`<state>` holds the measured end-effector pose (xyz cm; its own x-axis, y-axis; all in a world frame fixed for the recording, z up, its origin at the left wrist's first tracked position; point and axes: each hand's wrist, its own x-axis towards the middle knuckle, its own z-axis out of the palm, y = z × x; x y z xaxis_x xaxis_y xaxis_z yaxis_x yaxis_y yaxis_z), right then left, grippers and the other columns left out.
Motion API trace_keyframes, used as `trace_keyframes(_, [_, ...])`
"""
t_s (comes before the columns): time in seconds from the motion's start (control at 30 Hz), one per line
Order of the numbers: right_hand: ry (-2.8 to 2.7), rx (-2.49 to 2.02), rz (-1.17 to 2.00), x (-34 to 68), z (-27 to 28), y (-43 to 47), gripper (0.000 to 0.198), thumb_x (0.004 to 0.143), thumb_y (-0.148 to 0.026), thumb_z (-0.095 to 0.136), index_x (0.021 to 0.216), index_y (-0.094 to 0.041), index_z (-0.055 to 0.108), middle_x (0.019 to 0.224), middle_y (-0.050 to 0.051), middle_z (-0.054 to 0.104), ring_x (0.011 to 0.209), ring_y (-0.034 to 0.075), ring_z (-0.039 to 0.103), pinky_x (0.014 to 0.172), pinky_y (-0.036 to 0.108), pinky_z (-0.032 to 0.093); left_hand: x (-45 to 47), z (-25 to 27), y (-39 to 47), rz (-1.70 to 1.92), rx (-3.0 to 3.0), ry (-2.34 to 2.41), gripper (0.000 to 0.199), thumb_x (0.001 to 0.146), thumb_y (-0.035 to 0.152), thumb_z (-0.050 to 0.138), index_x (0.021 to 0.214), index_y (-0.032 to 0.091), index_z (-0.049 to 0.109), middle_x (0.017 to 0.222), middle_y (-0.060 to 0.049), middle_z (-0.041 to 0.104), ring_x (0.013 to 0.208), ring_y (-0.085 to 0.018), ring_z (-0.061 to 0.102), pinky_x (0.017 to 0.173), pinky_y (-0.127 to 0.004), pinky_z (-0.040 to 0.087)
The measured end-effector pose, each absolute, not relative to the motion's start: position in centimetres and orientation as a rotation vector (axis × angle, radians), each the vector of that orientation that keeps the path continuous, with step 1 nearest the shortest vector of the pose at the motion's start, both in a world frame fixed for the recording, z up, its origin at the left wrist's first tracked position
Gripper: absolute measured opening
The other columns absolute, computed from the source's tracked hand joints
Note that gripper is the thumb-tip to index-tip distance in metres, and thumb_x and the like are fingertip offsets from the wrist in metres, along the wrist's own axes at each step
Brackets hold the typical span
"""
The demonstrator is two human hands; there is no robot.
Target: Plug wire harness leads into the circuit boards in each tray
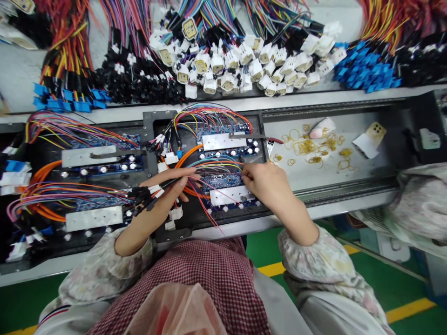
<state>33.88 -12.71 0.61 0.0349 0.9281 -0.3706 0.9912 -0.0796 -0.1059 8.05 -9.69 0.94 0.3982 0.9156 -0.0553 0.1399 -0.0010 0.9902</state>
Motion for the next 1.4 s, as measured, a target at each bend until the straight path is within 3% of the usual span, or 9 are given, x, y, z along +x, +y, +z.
trace_keyframes(0.17, [2.231,2.343,-0.154,31.9,2.5,-16.0,0.023,0.092,-0.039,0.06,0.098,-0.022,0.073,0.073,0.004,0.073,0.06,0.018,0.064,0.055,0.029,0.037,8.2,0.6,-9.8,0.834,1.432,1.014,0.023,0.096,0.031,0.058,0.111,0.024,0.073,0.102,-0.005,0.077,0.067,-0.012,0.071,0.05,-0.017,0.056])
trace_keyframes(0.27, [2.511,2.337,-0.275,30.2,2.8,-17.1,0.025,0.094,-0.039,0.058,0.092,-0.019,0.072,0.076,0.004,0.073,0.069,0.017,0.066,0.063,0.028,0.044,8.4,0.7,-9.8,0.829,1.382,1.026,0.021,0.096,0.03,0.057,0.107,0.022,0.073,0.1,-0.006,0.076,0.078,-0.014,0.072,0.05,-0.015,0.056])
trace_keyframes(0.37, [2.6,2.308,-0.396,29.3,1.7,-16.9,0.023,0.096,-0.033,0.055,0.086,-0.019,0.07,0.078,0.004,0.072,0.073,0.017,0.067,0.064,0.028,0.045,8.4,0.8,-9.8,0.846,1.326,1.02,0.019,0.096,0.029,0.058,0.104,0.02,0.072,0.104,-0.006,0.074,0.071,-0.011,0.071,0.051,-0.016,0.058])
trace_keyframes(0.57, [2.549,2.395,-0.642,29.2,-0.6,-15.8,0.024,0.097,-0.031,0.05,0.099,-0.02,0.071,0.091,0.006,0.076,0.082,0.019,0.07,0.072,0.029,0.049,8.5,0.9,-9.8,0.835,1.258,0.997,0.02,0.094,0.032,0.06,0.106,0.02,0.072,0.094,-0.004,0.075,0.072,-0.012,0.072,0.052,-0.016,0.059])
trace_keyframes(0.93, [2.503,2.378,-0.623,28.8,-1.5,-15.3,0.027,0.096,-0.029,0.049,0.095,-0.019,0.073,0.084,0.008,0.074,0.077,0.02,0.068,0.071,0.031,0.048,8.4,1.4,-9.7,0.799,1.293,1.039,0.021,0.095,0.033,0.06,0.107,0.021,0.072,0.097,-0.005,0.076,0.064,-0.011,0.07,0.052,-0.018,0.059])
trace_keyframes(1.13, [2.579,2.392,-0.458,28.6,0.7,-16.2,0.025,0.094,-0.037,0.058,0.103,-0.019,0.072,0.081,0.005,0.074,0.075,0.018,0.068,0.071,0.028,0.048,8.4,1.0,-9.8,0.822,1.262,1.024,0.023,0.094,0.034,0.06,0.108,0.019,0.071,0.095,-0.006,0.076,0.077,-0.014,0.073,0.054,-0.018,0.06])
trace_keyframes(1.23, [2.609,2.266,-0.492,28.6,1.5,-16.9,0.023,0.094,-0.036,0.057,0.088,-0.021,0.072,0.072,0.003,0.071,0.071,0.017,0.065,0.066,0.029,0.045,8.4,0.7,-9.8,0.84,1.242,1.012,0.024,0.094,0.035,0.061,0.107,0.018,0.071,0.097,-0.007,0.075,0.08,-0.016,0.073,0.053,-0.018,0.06])
trace_keyframes(1.3, [2.606,2.289,-0.53,28.8,1.4,-17.1,0.025,0.096,-0.032,0.052,0.084,-0.021,0.071,0.077,0.004,0.072,0.071,0.017,0.065,0.065,0.029,0.045,8.4,0.6,-9.8,0.84,1.239,1.029,0.023,0.093,0.035,0.062,0.106,0.019,0.071,0.101,-0.008,0.074,0.079,-0.015,0.073,0.052,-0.018,0.061])
trace_keyframes(1.4, [2.58,2.408,-0.556,28.9,0.4,-16.8,0.022,0.097,-0.029,0.051,0.097,-0.021,0.071,0.09,0.005,0.075,0.077,0.018,0.067,0.069,0.029,0.047,8.5,0.8,-9.9,0.834,1.243,1.04,0.022,0.093,0.036,0.062,0.105,0.019,0.072,0.099,-0.007,0.074,0.078,-0.015,0.073,0.053,-0.019,0.062])
